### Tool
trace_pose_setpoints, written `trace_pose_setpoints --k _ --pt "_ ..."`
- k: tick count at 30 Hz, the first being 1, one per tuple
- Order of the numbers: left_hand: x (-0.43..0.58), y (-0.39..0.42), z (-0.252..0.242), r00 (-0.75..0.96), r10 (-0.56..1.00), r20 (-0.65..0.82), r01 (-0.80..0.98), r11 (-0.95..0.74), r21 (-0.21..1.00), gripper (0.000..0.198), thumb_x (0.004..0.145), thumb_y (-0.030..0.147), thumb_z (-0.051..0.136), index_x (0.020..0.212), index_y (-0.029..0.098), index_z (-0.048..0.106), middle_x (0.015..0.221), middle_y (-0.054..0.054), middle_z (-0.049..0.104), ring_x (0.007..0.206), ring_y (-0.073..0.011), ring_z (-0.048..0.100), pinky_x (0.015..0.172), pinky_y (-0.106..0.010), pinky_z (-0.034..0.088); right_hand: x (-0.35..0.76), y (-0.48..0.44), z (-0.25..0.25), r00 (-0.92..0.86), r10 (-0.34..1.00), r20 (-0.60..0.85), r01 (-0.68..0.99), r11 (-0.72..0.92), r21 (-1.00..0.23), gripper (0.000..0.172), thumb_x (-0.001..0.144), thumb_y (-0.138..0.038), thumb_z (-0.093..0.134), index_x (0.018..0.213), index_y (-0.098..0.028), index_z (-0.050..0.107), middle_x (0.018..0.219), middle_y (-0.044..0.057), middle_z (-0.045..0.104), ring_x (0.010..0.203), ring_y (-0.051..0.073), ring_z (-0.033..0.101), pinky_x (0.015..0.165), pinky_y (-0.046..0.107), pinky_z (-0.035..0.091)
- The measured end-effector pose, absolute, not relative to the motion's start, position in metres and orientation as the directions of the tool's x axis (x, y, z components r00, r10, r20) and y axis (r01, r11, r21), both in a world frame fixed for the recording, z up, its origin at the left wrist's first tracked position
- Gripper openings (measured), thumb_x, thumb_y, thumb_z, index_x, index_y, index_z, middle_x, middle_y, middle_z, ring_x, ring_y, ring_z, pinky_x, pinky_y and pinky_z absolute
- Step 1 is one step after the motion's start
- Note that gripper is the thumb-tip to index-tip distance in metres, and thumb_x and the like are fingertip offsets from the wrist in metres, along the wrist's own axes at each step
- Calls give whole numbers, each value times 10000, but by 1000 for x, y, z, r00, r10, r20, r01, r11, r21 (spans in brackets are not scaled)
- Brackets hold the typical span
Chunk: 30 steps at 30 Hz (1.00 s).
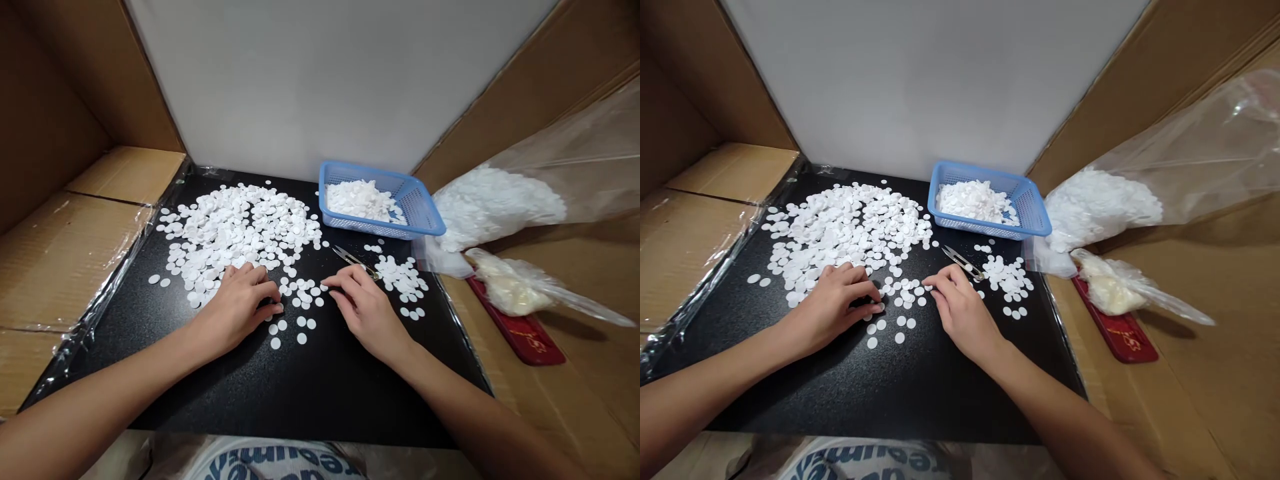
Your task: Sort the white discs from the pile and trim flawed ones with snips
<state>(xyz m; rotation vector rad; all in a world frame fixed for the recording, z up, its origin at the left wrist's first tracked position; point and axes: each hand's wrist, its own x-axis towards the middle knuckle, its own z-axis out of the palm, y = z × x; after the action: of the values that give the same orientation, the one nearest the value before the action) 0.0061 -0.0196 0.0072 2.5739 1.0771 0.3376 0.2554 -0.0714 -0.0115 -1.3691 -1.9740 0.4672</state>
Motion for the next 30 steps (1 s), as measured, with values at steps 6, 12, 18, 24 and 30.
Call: trace_pose_setpoints --k 6,12,18,24,30 --pt "10 -20 0 776 592 218 570 -806 161 201 962 239 619 773 177 648 816 -40 603 840 -227 487 766 -379 279 259 -68 -12 -257 923 288 707 382 -595 91 947 -170 608 890 -209 668 882 33 590 770 170 625 687 294 517" --pt "7 -21 9 890 415 190 420 -908 16 285 1020 144 442 849 176 669 816 -63 604 862 -245 491 776 -387 283 259 -70 -14 -341 902 266 746 431 -507 43 943 -192 637 917 -210 666 899 42 635 807 182 624 722 307 519" --pt "9 -20 11 877 430 213 427 -902 61 265 975 78 477 807 194 646 842 -64 611 892 -246 510 815 -387 299 256 -68 -15 -424 846 323 775 523 -355 169 974 -144 526 859 -196 638 836 66 651 782 208 584 710 342 470" --pt "12 -13 9 757 647 95 556 -713 427 152 928 226 593 788 202 646 817 -12 618 826 -208 496 756 -365 286 253 -72 -3 -321 932 167 647 344 -680 166 906 -124 626 766 -212 609 781 -1 640 761 158 586 676 277 464" --pt "19 -12 10 729 677 98 587 -693 420 98 916 190 607 825 200 640 851 -21 613 849 -217 481 748 -354 290 253 -71 -1 -439 874 206 646 467 -604 187 875 -75 642 756 -206 581 757 -2 612 769 169 538 723 301 449"
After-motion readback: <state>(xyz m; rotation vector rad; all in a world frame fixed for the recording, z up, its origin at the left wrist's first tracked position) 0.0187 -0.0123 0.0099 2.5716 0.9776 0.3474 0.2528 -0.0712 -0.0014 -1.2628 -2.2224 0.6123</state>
